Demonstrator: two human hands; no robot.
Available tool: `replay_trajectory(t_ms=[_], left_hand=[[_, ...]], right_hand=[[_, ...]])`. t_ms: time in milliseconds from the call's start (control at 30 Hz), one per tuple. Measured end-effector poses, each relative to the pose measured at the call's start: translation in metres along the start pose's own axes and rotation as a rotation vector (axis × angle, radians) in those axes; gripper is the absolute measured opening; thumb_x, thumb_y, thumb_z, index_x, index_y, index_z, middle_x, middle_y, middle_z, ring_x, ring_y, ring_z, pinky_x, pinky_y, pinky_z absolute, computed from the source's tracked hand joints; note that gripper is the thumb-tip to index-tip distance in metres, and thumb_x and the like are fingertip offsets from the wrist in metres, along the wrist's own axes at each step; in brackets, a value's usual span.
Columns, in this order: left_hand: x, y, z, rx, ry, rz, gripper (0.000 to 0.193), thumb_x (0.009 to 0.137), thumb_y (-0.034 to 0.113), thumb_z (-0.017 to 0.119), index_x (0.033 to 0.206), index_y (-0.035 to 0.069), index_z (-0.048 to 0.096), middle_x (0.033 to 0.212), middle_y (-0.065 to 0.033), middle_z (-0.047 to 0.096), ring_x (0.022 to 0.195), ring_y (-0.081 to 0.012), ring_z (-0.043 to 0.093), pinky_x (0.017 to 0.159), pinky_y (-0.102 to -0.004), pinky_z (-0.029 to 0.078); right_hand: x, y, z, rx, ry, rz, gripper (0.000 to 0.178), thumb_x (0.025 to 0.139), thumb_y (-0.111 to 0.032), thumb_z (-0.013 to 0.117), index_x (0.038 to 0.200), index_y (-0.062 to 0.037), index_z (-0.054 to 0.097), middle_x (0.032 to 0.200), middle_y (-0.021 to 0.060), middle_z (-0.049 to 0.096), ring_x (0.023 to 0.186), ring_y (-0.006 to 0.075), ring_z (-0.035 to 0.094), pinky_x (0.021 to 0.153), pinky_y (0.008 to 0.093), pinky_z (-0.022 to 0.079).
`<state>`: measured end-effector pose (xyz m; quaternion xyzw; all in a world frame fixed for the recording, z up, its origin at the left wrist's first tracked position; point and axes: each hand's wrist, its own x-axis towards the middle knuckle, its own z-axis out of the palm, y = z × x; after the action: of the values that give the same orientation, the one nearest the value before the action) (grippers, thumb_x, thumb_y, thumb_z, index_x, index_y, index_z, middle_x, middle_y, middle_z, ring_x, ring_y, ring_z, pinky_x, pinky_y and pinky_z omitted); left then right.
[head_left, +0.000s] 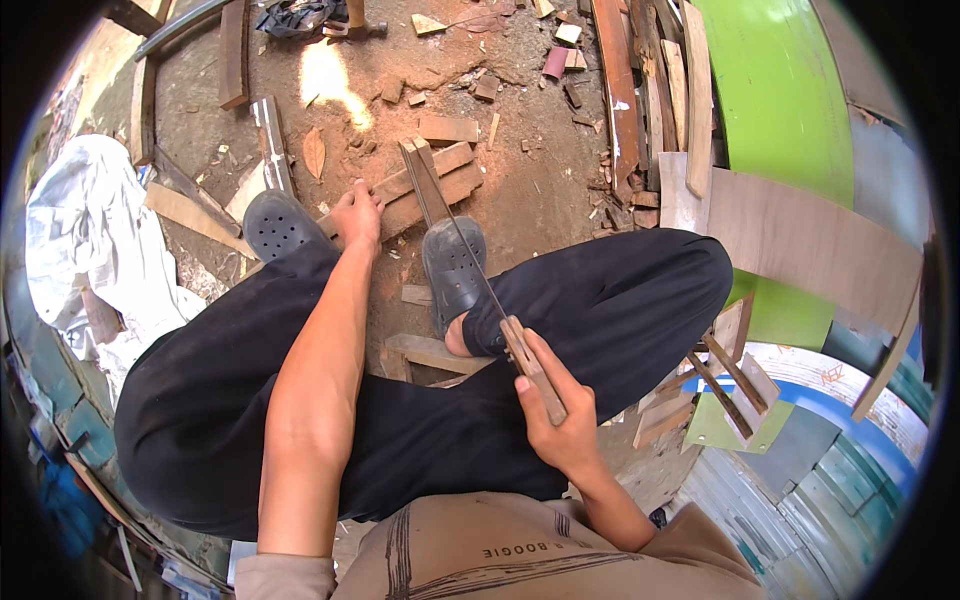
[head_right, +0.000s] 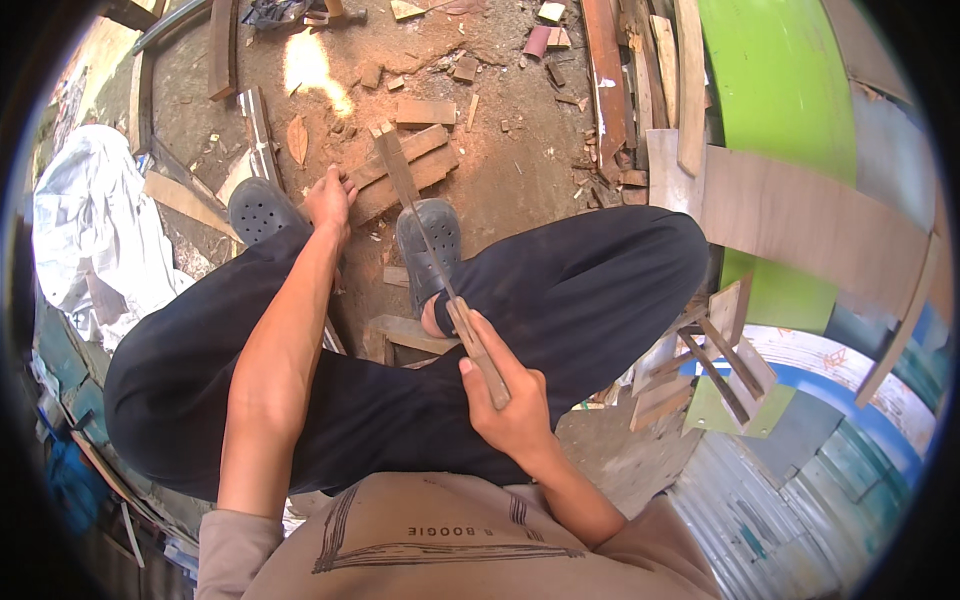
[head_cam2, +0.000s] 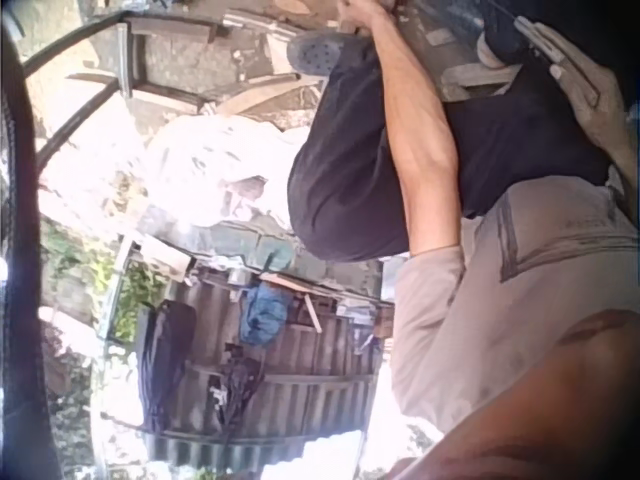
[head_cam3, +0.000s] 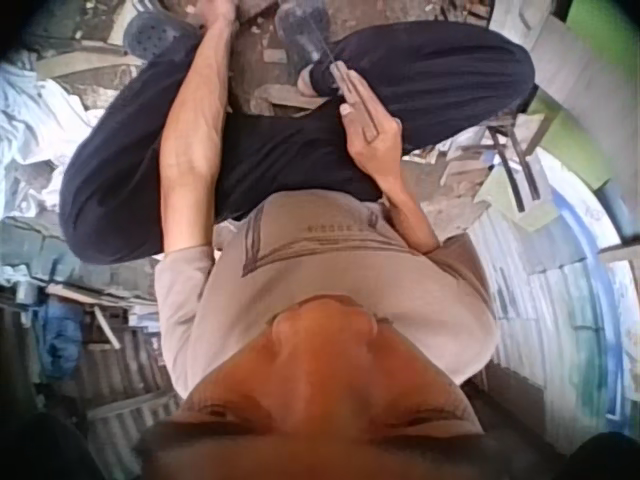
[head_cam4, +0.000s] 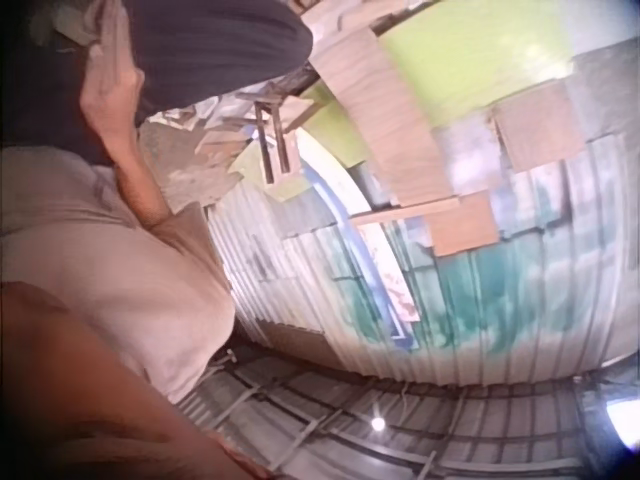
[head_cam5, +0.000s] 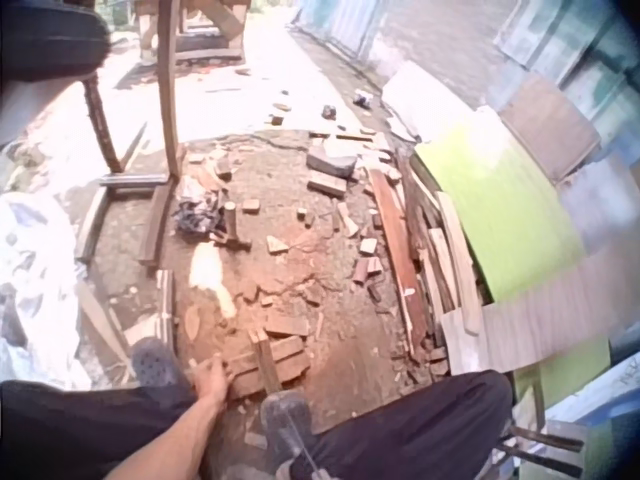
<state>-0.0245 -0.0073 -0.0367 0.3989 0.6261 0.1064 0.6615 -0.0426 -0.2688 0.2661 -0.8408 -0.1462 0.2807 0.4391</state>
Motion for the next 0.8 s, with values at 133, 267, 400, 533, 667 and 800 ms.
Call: replay_trajectory(t_ms=[133, 267, 400, 533, 667, 800], left_hand=[[-0.001, -0.002, 0.001, -0.009, -0.025, -0.055, 0.045, 0.103, 0.033, 0.059, 0.116, -0.01, 0.065, 0.117, -0.016, 0.067, 0.102, -0.0227, 0.069, 0.087, -0.0324, 0.061], [-0.011, -0.004, 0.014, 0.0, -0.009, 0.029, 0.042, 0.101, 0.031, 0.061, 0.102, -0.011, 0.068, 0.094, -0.0141, 0.069, 0.083, -0.0191, 0.069, 0.075, -0.0316, 0.06], [-0.011, -0.007, 0.004, -0.003, 0.01, 0.033, 0.04, 0.101, 0.03, 0.061, 0.1, -0.009, 0.068, 0.09, -0.0122, 0.069, 0.08, -0.0175, 0.067, 0.073, -0.0307, 0.059], [-0.001, -0.005, 0.004, -0.035, 0.04, 0.027, 0.039, 0.101, 0.031, 0.062, 0.098, -0.008, 0.069, 0.088, -0.011, 0.068, 0.076, -0.0165, 0.065, 0.071, -0.0302, 0.057], [-0.003, -0.011, 0.0, -0.039, 0.072, -0.002, 0.04, 0.101, 0.031, 0.062, 0.098, -0.008, 0.069, 0.087, -0.0113, 0.068, 0.074, -0.0164, 0.065, 0.069, -0.0302, 0.057], [-0.013, -0.006, 0.014, -0.026, 0.023, 0.019, 0.04, 0.101, 0.031, 0.061, 0.098, -0.008, 0.069, 0.085, -0.011, 0.068, 0.073, -0.016, 0.065, 0.067, -0.0299, 0.056]], right_hand=[[0.061, 0.026, 0.02, 0.091, 0.076, -0.042, 0.042, 0.095, -0.004, 0.063, 0.135, 0.0079, 0.059, 0.128, 0.0269, 0.067, 0.12, 0.0339, 0.067, 0.101, 0.034, 0.051], [0.203, 0.061, 0.105, 0.054, 0.176, -0.098, 0.043, 0.097, -0.019, 0.064, 0.135, 0.0005, 0.062, 0.128, 0.028, 0.066, 0.122, 0.0382, 0.065, 0.102, 0.0368, 0.049], [0.149, 0.033, 0.084, 0.011, 0.11, -0.065, 0.046, 0.096, -0.015, 0.061, 0.137, 0.0034, 0.058, 0.113, 0.0282, 0.071, 0.106, 0.0447, 0.069, 0.09, 0.037, 0.055], [0.001, -0.004, 0.002, -0.003, 0.007, -0.031, 0.047, 0.096, -0.001, 0.06, 0.141, 0.009, 0.053, 0.125, 0.0292, 0.068, 0.119, 0.0303, 0.068, 0.096, 0.0345, 0.054], [0.039, 0.004, 0.011, 0.07, 0.025, -0.015, 0.045, 0.096, -0.003, 0.061, 0.139, 0.0089, 0.056, 0.127, 0.0283, 0.067, 0.123, 0.0299, 0.066, 0.1, 0.035, 0.052], [0.185, 0.052, 0.091, 0.001, 0.157, -0.08, 0.043, 0.097, -0.021, 0.064, 0.132, 0.0035, 0.063, 0.126, 0.0274, 0.068, 0.121, 0.038, 0.065, 0.103, 0.0373, 0.048]])
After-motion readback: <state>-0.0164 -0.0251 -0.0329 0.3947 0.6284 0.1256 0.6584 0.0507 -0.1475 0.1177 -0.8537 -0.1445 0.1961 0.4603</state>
